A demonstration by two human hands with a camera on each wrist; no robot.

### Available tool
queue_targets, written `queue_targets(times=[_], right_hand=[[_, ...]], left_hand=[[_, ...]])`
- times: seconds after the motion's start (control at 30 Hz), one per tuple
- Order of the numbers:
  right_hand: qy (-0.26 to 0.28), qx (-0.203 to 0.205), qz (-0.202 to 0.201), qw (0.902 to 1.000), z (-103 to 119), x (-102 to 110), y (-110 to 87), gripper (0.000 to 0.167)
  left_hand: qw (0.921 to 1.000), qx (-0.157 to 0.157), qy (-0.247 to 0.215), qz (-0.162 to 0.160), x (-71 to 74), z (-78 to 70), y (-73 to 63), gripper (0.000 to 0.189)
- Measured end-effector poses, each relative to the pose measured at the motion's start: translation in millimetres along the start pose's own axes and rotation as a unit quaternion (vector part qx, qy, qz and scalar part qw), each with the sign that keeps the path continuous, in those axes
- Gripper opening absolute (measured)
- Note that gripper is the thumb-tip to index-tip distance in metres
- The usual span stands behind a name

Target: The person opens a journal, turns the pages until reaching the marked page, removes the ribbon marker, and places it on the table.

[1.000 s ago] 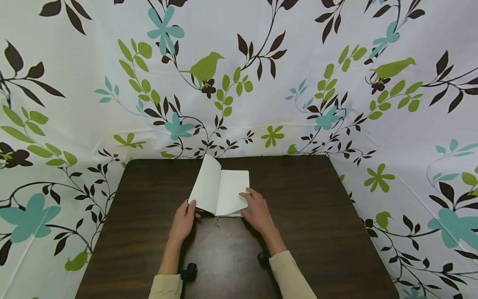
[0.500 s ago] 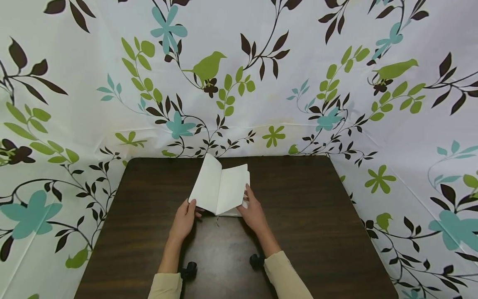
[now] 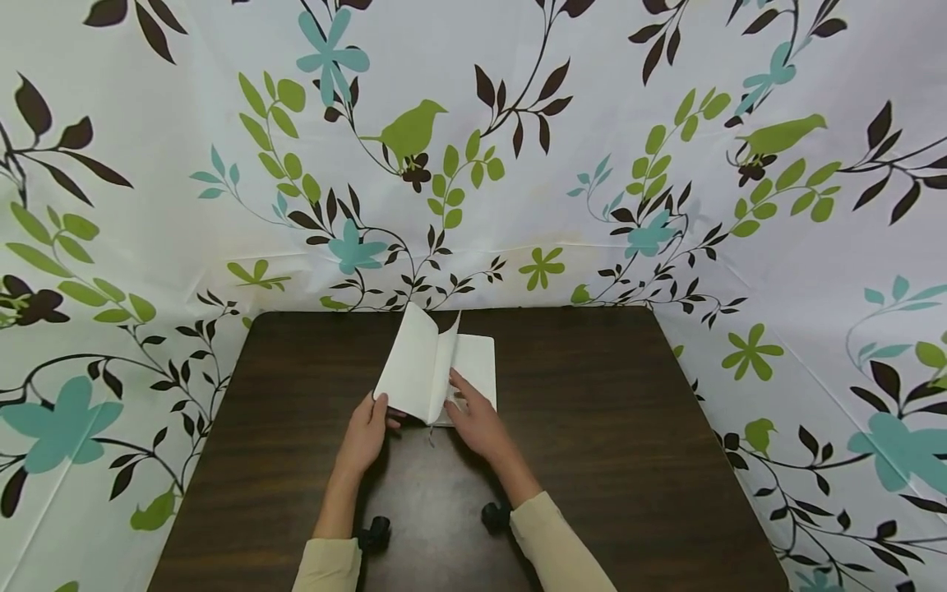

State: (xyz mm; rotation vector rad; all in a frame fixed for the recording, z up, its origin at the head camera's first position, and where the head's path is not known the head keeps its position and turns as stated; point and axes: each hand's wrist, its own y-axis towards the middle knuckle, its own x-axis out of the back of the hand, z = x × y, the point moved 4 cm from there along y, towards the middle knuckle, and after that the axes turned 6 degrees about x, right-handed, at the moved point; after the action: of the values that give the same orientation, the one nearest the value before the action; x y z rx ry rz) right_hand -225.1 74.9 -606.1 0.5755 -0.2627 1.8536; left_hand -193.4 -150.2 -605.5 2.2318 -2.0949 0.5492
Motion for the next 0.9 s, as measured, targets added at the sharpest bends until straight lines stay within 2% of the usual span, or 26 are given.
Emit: queue_targets(times=[0.33,0.57,0.73,0.9], right_hand=[[-0.042,0.012,0.036,0.9984,15,-23,0.2,0.06],[-0.078,0.052,0.07,0.9931,22,-27,0.5,0.059],[-0.11,0.068,0.103,0.9861,24,-32,-0.5,0.061],[-0.133,0.077,0.112,0.9818,25,-34,-2.9,0.064]], left_hand=[[0.9989,-0.005,-0.044,0.015,1.0,-1.0,-1.8,0.041],[0.9981,0.002,-0.059,0.014,-3.0,-3.7,-2.0,0.04],[0.9991,0.0,-0.04,0.011,-4.7,-5.5,-2.6,0.039],[1.0,0.004,0.003,0.005,-4.9,-8.4,-4.8,0.039]])
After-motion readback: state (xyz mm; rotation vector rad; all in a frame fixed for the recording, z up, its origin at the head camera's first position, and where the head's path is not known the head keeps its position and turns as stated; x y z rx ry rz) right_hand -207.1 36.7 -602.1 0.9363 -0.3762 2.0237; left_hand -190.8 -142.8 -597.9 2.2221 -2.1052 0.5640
